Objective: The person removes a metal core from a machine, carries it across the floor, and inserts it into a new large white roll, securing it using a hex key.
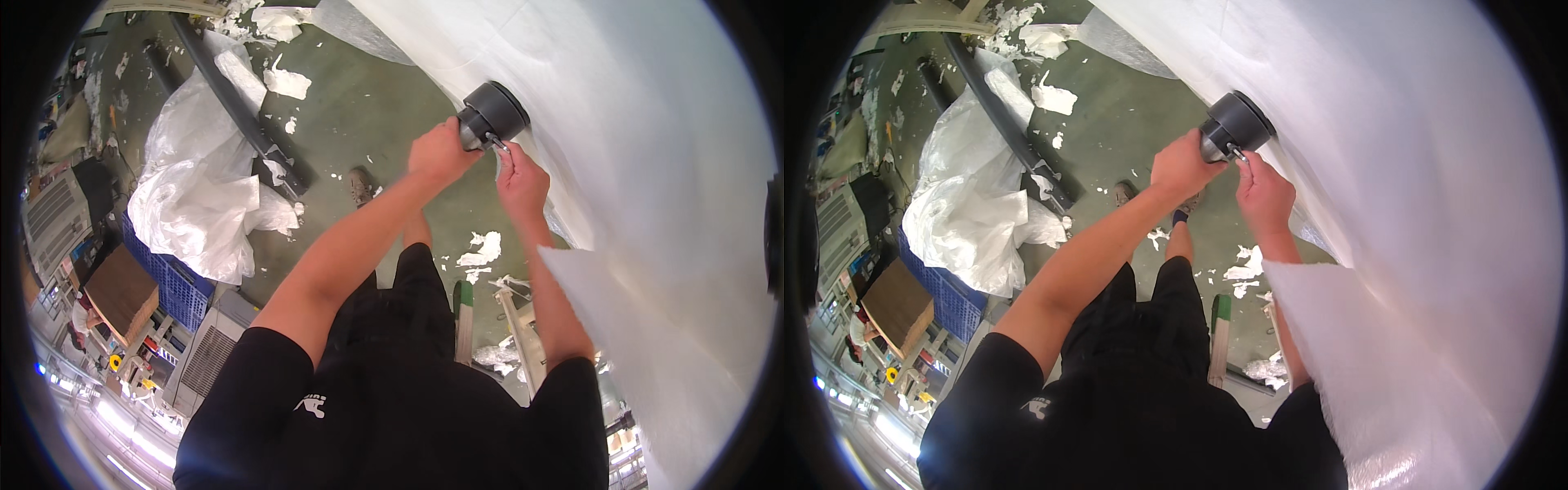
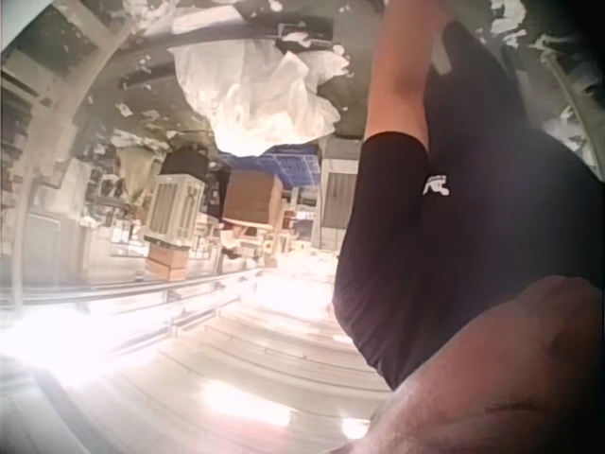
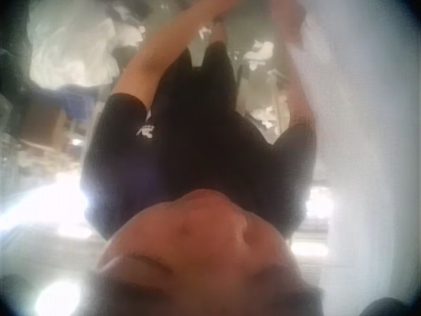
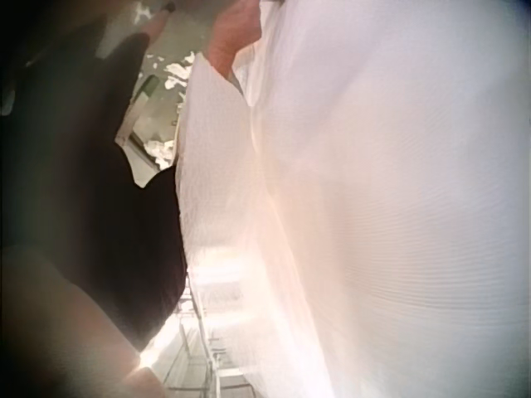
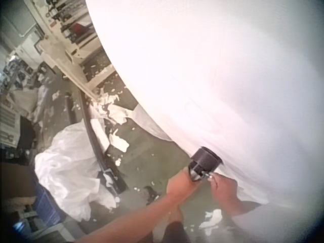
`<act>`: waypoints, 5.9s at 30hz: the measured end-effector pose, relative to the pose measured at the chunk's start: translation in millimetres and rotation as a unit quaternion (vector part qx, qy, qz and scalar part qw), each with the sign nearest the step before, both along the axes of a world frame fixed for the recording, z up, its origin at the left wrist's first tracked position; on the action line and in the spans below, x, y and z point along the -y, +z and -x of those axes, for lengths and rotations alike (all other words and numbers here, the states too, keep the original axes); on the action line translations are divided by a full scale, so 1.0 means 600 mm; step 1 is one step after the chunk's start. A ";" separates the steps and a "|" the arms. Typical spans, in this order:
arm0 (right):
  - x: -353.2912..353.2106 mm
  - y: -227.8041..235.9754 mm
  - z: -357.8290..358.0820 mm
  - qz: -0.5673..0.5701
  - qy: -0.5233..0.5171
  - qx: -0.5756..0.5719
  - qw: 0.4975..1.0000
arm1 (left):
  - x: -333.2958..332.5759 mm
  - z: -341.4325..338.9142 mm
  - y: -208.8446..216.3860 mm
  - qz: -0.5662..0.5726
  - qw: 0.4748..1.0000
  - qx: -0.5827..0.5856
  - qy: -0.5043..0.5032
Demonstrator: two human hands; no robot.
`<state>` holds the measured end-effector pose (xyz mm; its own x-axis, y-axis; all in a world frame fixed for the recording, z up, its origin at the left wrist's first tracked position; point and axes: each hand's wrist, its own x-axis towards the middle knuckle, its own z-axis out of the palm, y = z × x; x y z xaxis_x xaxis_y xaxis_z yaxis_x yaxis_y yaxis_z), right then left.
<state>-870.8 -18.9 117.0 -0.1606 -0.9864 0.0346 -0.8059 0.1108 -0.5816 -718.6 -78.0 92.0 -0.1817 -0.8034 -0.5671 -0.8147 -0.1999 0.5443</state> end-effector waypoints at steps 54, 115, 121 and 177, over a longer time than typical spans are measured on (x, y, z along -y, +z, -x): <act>-0.058 0.002 -0.062 -0.188 -0.209 0.676 0.681 | -0.158 -0.188 -0.006 -0.042 0.997 0.061 -0.009; -0.513 0.270 -0.843 -0.225 0.479 -0.385 0.756 | -0.916 -0.745 0.100 0.204 0.900 -0.186 0.337; -0.503 0.329 -0.828 -0.258 0.438 -0.199 0.838 | -0.806 -0.732 0.155 0.424 0.851 -0.097 0.295; -0.567 0.462 -0.713 -0.216 0.172 0.360 0.891 | -0.697 -0.791 0.359 0.274 0.902 -0.240 0.232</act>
<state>-442.9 321.2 394.2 0.3259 -0.8782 -0.3500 -0.2703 0.2682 -0.9247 -244.0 340.4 307.4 0.1271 -0.9919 -0.0063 -0.3571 -0.0516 0.9326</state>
